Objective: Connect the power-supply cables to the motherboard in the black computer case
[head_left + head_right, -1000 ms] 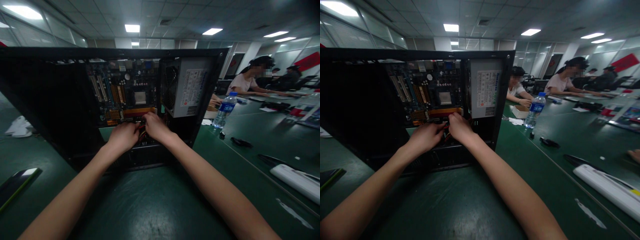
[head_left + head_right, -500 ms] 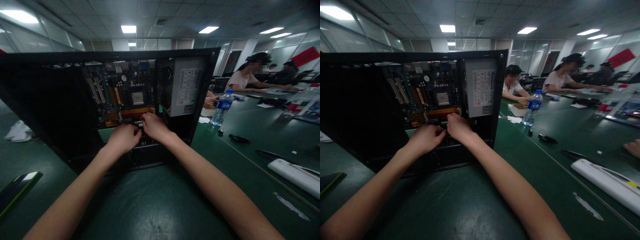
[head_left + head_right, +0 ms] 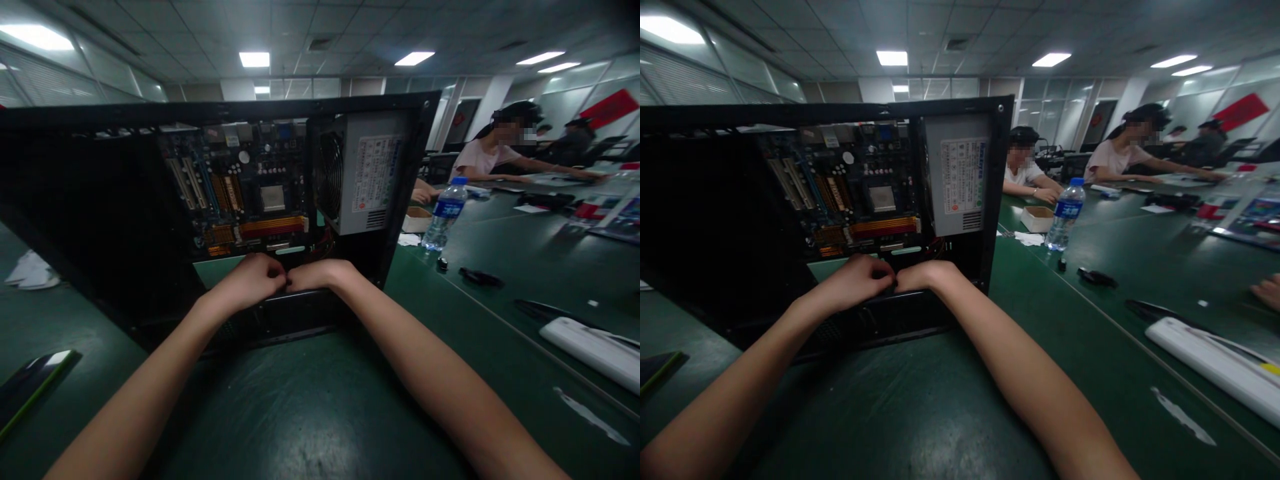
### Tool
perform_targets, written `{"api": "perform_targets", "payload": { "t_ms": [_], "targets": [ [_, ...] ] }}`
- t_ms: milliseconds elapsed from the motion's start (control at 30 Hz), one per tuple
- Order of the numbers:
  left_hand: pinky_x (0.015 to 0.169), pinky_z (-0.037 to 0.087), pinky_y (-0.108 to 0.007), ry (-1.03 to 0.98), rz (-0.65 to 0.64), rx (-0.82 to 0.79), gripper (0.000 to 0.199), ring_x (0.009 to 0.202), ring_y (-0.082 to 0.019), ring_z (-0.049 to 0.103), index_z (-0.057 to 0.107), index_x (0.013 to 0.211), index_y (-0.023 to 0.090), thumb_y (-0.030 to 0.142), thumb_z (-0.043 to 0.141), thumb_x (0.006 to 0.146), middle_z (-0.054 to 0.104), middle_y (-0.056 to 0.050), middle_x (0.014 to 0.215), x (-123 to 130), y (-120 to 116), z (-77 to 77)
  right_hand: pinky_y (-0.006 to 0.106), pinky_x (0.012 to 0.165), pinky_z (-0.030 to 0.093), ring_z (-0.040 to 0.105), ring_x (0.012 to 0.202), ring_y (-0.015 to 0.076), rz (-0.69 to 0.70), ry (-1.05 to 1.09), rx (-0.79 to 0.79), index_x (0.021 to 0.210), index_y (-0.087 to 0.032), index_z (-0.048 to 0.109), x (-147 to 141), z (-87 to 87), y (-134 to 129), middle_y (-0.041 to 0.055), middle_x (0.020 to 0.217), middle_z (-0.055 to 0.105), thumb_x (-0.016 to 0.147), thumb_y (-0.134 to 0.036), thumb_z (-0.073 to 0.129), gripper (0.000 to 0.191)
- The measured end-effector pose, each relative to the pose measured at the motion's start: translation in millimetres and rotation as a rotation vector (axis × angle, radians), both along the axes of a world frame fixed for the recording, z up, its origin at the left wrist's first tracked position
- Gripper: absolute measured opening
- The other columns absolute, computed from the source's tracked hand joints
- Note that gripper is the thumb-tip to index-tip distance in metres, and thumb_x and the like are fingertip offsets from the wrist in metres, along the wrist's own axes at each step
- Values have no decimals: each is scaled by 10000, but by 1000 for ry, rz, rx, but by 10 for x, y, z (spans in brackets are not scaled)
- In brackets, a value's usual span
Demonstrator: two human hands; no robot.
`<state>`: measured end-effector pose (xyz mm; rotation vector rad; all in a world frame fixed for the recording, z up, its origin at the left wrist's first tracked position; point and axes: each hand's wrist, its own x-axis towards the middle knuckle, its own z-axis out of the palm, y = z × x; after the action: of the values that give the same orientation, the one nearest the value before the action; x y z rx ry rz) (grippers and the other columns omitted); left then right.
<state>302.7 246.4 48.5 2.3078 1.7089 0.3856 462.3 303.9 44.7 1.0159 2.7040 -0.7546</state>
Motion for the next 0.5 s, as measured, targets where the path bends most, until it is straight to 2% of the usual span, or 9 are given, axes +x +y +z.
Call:
{"api": "perform_targets", "payload": {
  "t_ms": [100, 200, 267, 367, 500],
  "targets": [
    [674, 461, -328, 42, 74, 98, 294, 780, -232, 711, 772, 828, 190, 276, 497, 889, 790, -74, 850, 24, -15, 6, 274, 736, 571, 773, 870, 210, -98, 55, -42, 888, -235, 839, 21, -18, -4, 44, 977, 822, 896, -244, 681, 159],
    [716, 477, -346, 86, 146, 154, 318, 844, -256, 723, 782, 882, 198, 285, 479, 915, 802, -93, 937, 28, -23, -1, 325, 749, 588, 769, 791, 235, -179, 58, -42, 852, -244, 846, 26, -34, -12, 59, 851, 812, 847, -282, 747, 106],
    [738, 484, -355, 99, 170, 176, 326, 880, -270, 727, 784, 904, 199, 290, 471, 927, 805, -101, 973, 19, -22, -10, 342, 736, 585, 767, 783, 247, -182, 10, -51, 868, -234, 849, 20, -42, -7, 75, 856, 811, 864, -315, 736, 139],
    [766, 490, -362, 97, 181, 210, 333, 920, -284, 729, 780, 917, 197, 299, 464, 942, 805, -113, 997, -1, -7, -25, 316, 715, 563, 770, 832, 240, -133, -43, -37, 962, -222, 846, 4, -38, 10, 86, 972, 818, 931, -356, 659, 232],
    [738, 478, -359, 67, 171, 214, 328, 885, -283, 727, 774, 899, 195, 304, 467, 938, 801, -115, 958, -26, 29, -50, 292, 768, 538, 756, 932, 235, 72, -34, 97, 1116, -149, 810, -29, -7, 20, 114, 1096, 802, 999, -347, 543, 352]
  ]
}}
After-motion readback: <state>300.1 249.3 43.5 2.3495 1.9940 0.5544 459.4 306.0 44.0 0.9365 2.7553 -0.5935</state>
